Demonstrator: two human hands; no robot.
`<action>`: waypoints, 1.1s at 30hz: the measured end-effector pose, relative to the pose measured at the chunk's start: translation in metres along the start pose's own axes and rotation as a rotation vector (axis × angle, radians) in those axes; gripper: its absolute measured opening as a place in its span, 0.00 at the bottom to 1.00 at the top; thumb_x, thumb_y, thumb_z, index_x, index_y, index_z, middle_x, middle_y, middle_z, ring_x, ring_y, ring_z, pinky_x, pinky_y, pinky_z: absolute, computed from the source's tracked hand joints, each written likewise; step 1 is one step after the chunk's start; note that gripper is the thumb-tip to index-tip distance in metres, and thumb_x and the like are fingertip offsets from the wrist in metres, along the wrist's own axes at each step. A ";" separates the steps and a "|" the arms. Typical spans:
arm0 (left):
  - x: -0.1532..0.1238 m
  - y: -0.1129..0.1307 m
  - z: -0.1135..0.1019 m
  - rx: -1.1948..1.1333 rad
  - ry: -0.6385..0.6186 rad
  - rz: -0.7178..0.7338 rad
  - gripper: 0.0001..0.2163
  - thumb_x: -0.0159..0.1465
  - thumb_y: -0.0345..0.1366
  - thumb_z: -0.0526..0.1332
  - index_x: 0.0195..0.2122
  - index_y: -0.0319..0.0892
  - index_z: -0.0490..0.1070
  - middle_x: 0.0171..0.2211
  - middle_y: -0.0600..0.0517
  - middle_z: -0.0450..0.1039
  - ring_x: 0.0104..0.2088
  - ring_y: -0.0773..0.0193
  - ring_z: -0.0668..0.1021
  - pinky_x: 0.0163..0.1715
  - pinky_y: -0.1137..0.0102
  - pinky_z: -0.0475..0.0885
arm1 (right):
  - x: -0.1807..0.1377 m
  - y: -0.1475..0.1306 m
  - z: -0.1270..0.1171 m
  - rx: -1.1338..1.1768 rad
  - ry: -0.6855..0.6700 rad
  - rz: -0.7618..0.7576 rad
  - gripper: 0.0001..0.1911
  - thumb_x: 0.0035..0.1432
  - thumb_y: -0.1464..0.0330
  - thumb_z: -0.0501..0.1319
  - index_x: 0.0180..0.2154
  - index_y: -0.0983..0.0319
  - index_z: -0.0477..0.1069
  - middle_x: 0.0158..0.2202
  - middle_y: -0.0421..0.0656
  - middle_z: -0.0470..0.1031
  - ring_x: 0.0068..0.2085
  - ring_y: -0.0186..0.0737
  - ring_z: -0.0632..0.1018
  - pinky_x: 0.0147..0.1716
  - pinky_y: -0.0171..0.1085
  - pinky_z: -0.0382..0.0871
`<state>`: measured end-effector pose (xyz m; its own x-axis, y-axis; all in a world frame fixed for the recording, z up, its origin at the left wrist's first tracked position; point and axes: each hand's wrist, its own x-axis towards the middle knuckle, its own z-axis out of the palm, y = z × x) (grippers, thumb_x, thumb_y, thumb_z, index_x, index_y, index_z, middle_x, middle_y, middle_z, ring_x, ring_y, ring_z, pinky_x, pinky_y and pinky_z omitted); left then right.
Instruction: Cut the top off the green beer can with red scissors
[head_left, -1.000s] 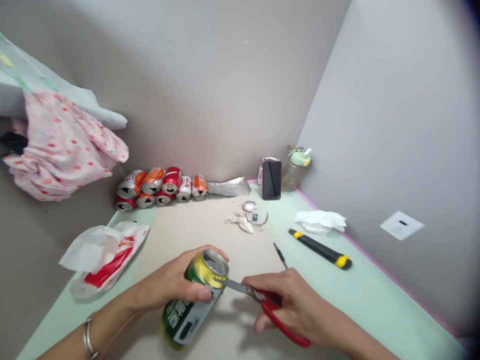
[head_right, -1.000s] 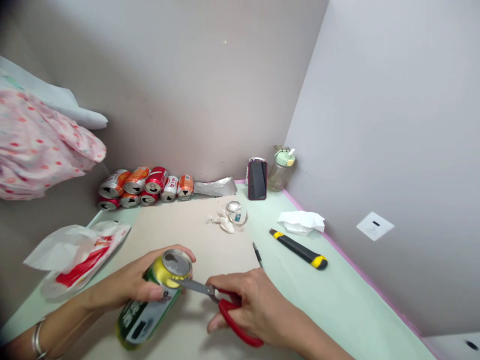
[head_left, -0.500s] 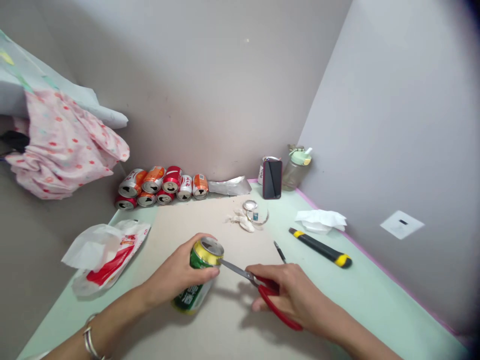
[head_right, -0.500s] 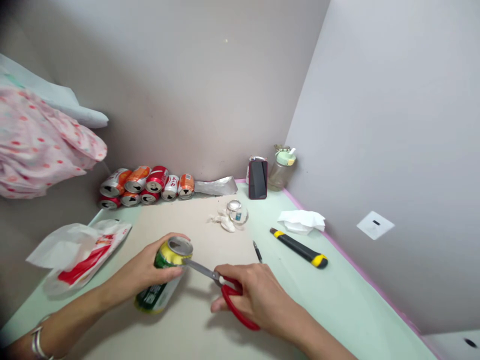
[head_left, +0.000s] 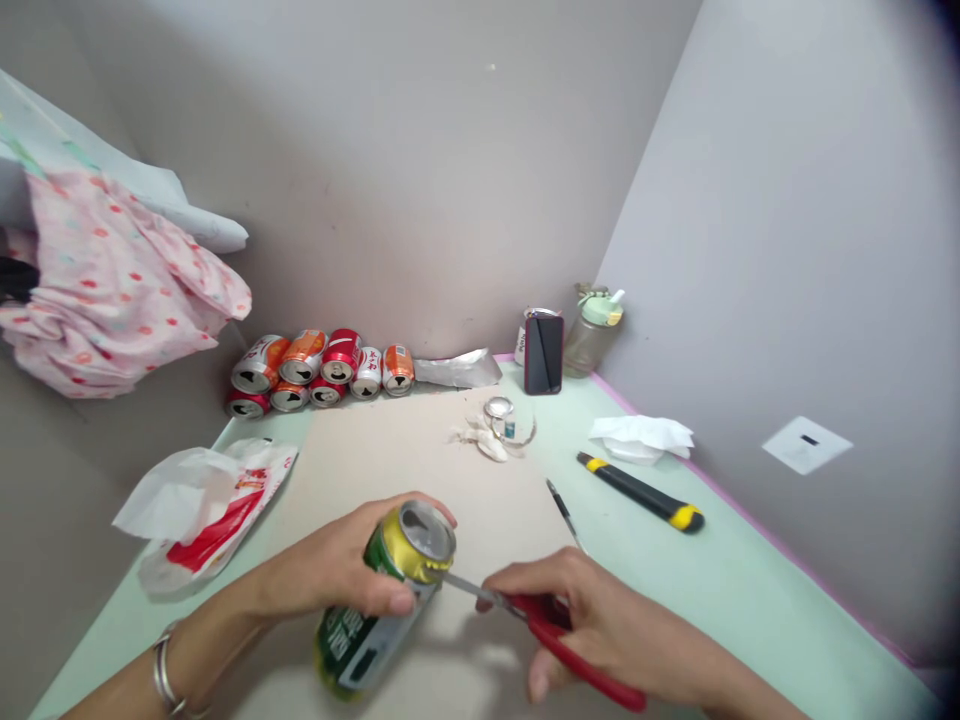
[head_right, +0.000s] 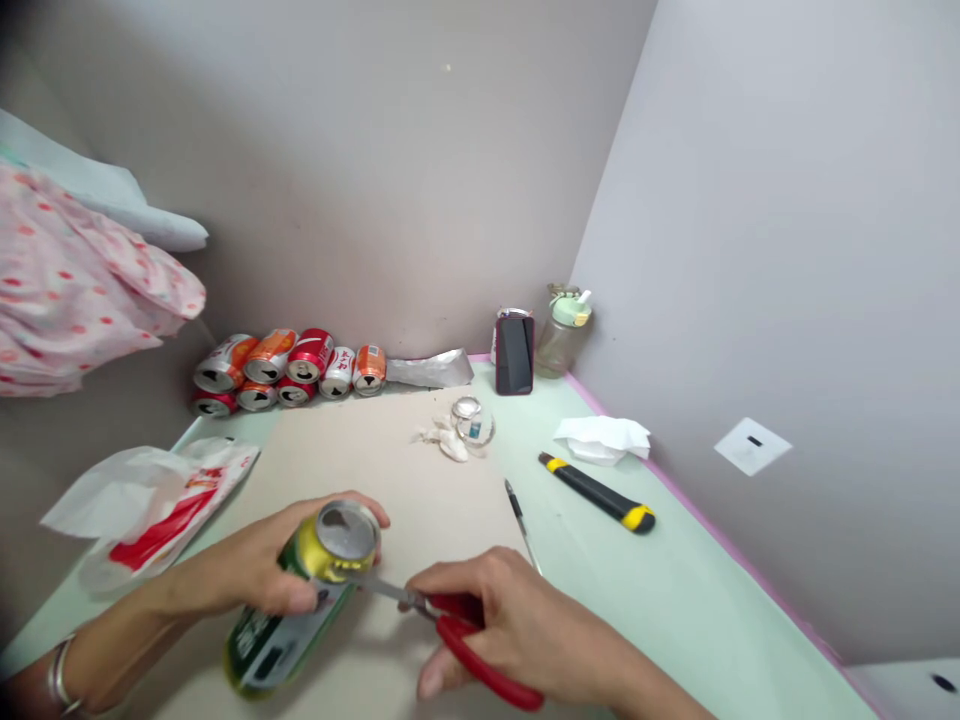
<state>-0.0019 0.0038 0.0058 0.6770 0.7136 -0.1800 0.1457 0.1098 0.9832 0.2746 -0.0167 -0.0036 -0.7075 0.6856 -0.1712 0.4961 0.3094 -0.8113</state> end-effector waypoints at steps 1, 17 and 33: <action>0.000 0.000 0.000 -0.011 -0.005 -0.005 0.28 0.53 0.46 0.70 0.53 0.44 0.67 0.43 0.51 0.73 0.42 0.56 0.73 0.41 0.68 0.66 | 0.000 0.000 0.001 0.001 0.004 -0.002 0.23 0.55 0.46 0.66 0.31 0.60 0.73 0.23 0.32 0.58 0.26 0.31 0.59 0.24 0.28 0.54; 0.003 -0.009 -0.001 0.017 0.129 -0.015 0.25 0.56 0.44 0.69 0.52 0.43 0.67 0.41 0.52 0.72 0.41 0.58 0.73 0.41 0.68 0.66 | 0.005 0.007 0.007 -0.133 0.159 0.005 0.20 0.60 0.49 0.64 0.33 0.59 0.70 0.25 0.33 0.62 0.27 0.32 0.64 0.27 0.29 0.56; 0.009 -0.019 0.007 0.374 0.547 -0.048 0.27 0.56 0.41 0.68 0.56 0.46 0.61 0.47 0.48 0.73 0.48 0.51 0.74 0.52 0.59 0.64 | 0.011 0.019 0.014 -0.351 0.272 0.037 0.16 0.62 0.52 0.64 0.34 0.56 0.68 0.24 0.33 0.67 0.24 0.33 0.65 0.27 0.30 0.55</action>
<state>0.0066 0.0039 -0.0143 0.2143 0.9730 -0.0858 0.4743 -0.0269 0.8800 0.2689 -0.0125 -0.0285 -0.5516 0.8341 -0.0051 0.6924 0.4544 -0.5604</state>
